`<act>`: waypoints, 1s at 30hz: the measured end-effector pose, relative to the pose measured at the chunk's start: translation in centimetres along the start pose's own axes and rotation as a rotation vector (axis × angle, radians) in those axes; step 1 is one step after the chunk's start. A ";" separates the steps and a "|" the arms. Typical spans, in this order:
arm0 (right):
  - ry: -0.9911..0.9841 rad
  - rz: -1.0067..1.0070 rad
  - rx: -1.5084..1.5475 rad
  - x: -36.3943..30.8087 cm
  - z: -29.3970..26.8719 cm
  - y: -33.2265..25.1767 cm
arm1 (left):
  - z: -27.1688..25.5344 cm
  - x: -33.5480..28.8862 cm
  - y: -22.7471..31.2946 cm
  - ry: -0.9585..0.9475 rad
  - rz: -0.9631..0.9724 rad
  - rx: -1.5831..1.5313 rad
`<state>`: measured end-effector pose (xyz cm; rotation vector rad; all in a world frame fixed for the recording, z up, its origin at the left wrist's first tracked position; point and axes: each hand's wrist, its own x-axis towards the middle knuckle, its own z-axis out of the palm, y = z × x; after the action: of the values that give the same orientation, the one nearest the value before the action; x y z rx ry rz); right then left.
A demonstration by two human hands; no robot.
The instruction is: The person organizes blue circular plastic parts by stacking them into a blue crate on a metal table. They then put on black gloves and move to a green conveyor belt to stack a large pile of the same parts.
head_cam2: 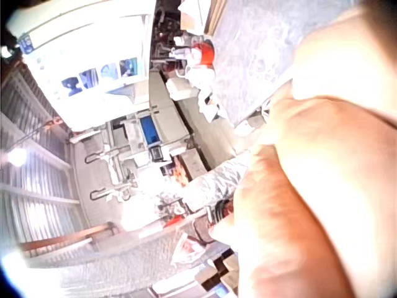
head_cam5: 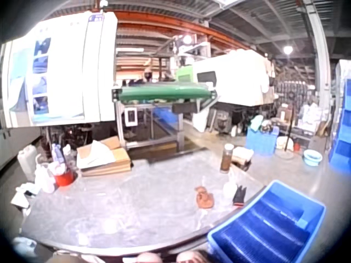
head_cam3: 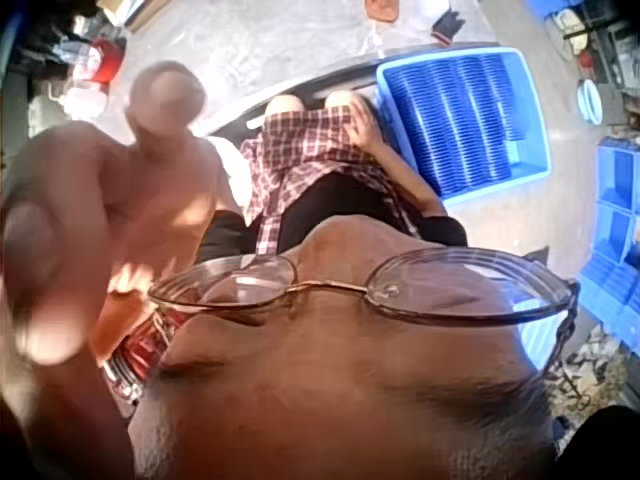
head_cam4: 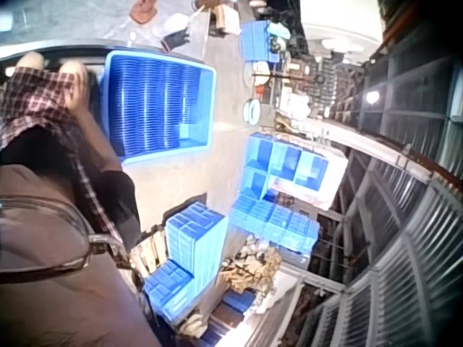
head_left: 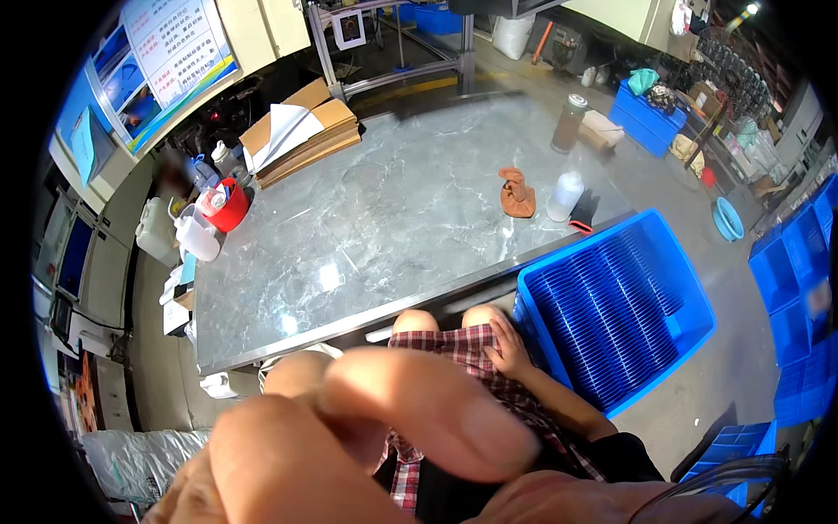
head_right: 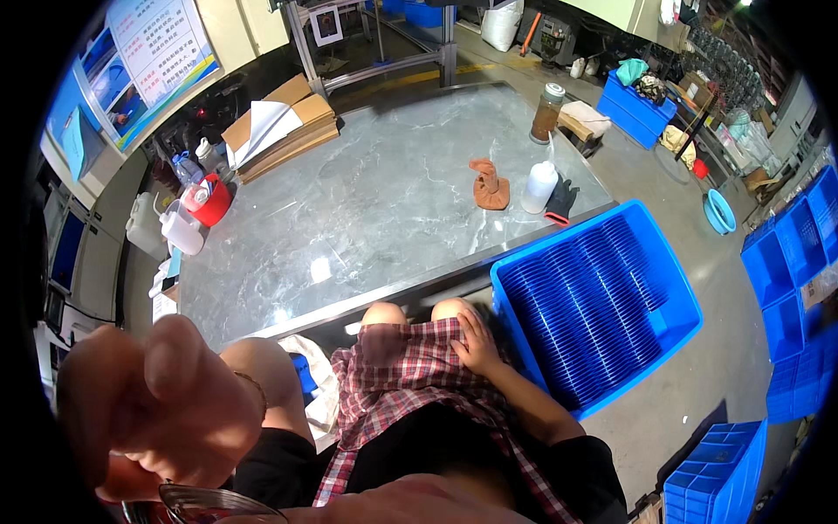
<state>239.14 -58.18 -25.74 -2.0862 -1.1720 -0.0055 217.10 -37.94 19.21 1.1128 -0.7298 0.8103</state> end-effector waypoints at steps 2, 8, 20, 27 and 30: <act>-0.002 -0.035 -0.001 0.1 0.0 0.1 | 0.1 -0.6 -0.2 0.048 0.066 -0.063; 0.016 -0.035 -0.001 0.1 0.3 0.3 | 0.6 -0.7 -0.4 -0.108 0.193 -0.055; -0.046 0.043 -0.033 0.2 0.0 0.0 | -0.2 -2.8 2.6 -0.189 0.598 0.544; -0.057 0.078 0.019 0.4 -0.3 -0.2 | 0.5 -1.9 -3.8 0.049 1.213 0.276; -0.044 0.069 0.007 0.3 -0.4 -0.1 | -0.7 -0.7 -4.5 -0.200 1.212 0.001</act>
<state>239.37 -58.15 -25.31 -2.1288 -1.1233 0.0770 220.64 -38.43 16.26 0.6689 -1.6137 1.7062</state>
